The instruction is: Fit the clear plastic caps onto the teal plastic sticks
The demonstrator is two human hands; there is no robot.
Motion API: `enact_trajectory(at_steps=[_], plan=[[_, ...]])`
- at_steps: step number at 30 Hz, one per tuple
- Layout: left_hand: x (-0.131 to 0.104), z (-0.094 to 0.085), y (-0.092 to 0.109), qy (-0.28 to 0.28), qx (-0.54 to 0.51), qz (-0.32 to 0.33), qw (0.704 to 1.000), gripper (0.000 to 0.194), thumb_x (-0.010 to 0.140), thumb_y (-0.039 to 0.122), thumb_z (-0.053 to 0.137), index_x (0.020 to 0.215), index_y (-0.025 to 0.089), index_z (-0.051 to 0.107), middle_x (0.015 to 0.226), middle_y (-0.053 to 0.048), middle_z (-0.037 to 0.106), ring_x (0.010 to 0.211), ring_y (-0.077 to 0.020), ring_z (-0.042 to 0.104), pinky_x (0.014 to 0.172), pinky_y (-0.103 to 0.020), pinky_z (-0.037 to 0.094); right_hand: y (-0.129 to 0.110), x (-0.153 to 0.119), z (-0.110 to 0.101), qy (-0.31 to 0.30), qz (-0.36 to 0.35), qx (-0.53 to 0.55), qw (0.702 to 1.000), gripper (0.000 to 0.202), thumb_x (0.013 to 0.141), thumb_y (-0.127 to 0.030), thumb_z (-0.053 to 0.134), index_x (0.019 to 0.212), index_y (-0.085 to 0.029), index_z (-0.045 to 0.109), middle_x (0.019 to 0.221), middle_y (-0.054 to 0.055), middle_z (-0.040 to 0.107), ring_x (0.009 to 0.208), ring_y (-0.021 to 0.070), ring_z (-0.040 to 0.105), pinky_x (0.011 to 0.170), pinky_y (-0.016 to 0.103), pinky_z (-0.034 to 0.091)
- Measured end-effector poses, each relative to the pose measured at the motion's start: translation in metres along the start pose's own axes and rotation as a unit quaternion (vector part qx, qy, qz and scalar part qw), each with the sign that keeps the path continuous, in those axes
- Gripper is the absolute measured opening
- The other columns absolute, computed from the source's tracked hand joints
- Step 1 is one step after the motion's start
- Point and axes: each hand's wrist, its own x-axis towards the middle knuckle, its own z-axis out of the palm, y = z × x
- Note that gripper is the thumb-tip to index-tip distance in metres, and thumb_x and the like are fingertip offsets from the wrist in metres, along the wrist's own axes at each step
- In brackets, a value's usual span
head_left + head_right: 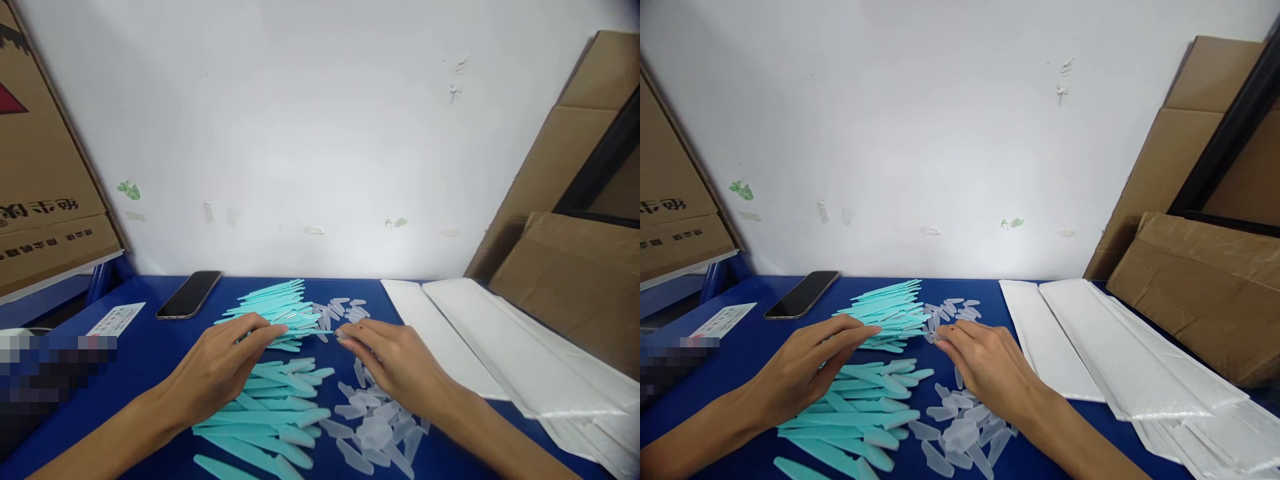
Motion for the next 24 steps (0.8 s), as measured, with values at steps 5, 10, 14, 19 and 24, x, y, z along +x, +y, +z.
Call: enact_trajectory(at_steps=[5, 10, 14, 19, 24], plan=[[-0.001, 0.001, 0.002, -0.004, -0.002, 0.009, 1.000, 0.043, 0.103, 0.008, 0.044, 0.143, 0.023, 0.046, 0.101, -0.007, 0.065, 0.079, -0.0147, 0.059, 0.066, -0.023, 0.047, -0.003, 0.001, -0.002, -0.011, -0.007, 0.004, 1.000, 0.031, 0.110, -0.032, 0.040, 0.117, -0.022, 0.068, 0.093, 0.004, 0.074, 0.075, 0.0153, 0.070, 0.063, 0.025, 0.049], [0.000, 0.001, 0.005, -0.014, -0.009, 0.011, 1.000, 0.043, 0.103, 0.006, 0.043, 0.142, 0.022, 0.046, 0.100, -0.007, 0.065, 0.077, -0.0146, 0.058, 0.064, -0.023, 0.046, -0.005, 0.002, -0.002, -0.014, -0.014, 0.007, 1.000, 0.031, 0.110, -0.033, 0.041, 0.117, -0.021, 0.070, 0.094, 0.004, 0.075, 0.077, 0.0156, 0.072, 0.065, 0.026, 0.051], [0.001, 0.000, 0.007, -0.018, -0.014, 0.018, 1.000, 0.043, 0.102, 0.005, 0.042, 0.141, 0.021, 0.047, 0.101, -0.007, 0.064, 0.077, -0.0145, 0.058, 0.063, -0.023, 0.045, -0.004, 0.002, 0.000, -0.017, -0.033, -0.003, 0.999, 0.032, 0.110, -0.035, 0.043, 0.118, -0.021, 0.071, 0.093, 0.004, 0.075, 0.078, 0.0155, 0.072, 0.066, 0.026, 0.052], [0.001, 0.002, 0.012, -0.025, -0.007, 0.029, 0.999, 0.042, 0.101, 0.003, 0.042, 0.139, 0.020, 0.049, 0.102, -0.008, 0.066, 0.081, -0.0150, 0.060, 0.064, -0.023, 0.048, -0.006, 0.002, 0.000, -0.018, -0.062, 0.001, 0.998, 0.032, 0.109, -0.034, 0.043, 0.117, -0.020, 0.071, 0.089, 0.003, 0.073, 0.075, 0.0147, 0.069, 0.064, 0.026, 0.050], [0.001, 0.005, 0.019, 0.009, -0.003, 0.062, 0.998, 0.035, 0.102, 0.006, 0.045, 0.134, 0.016, 0.053, 0.095, -0.007, 0.067, 0.079, -0.0154, 0.062, 0.065, -0.025, 0.050, -0.012, 0.001, 0.002, 0.000, -0.090, 0.003, 0.996, 0.029, 0.109, -0.031, 0.044, 0.116, -0.020, 0.070, 0.084, 0.003, 0.069, 0.072, 0.0144, 0.065, 0.060, 0.026, 0.046]])
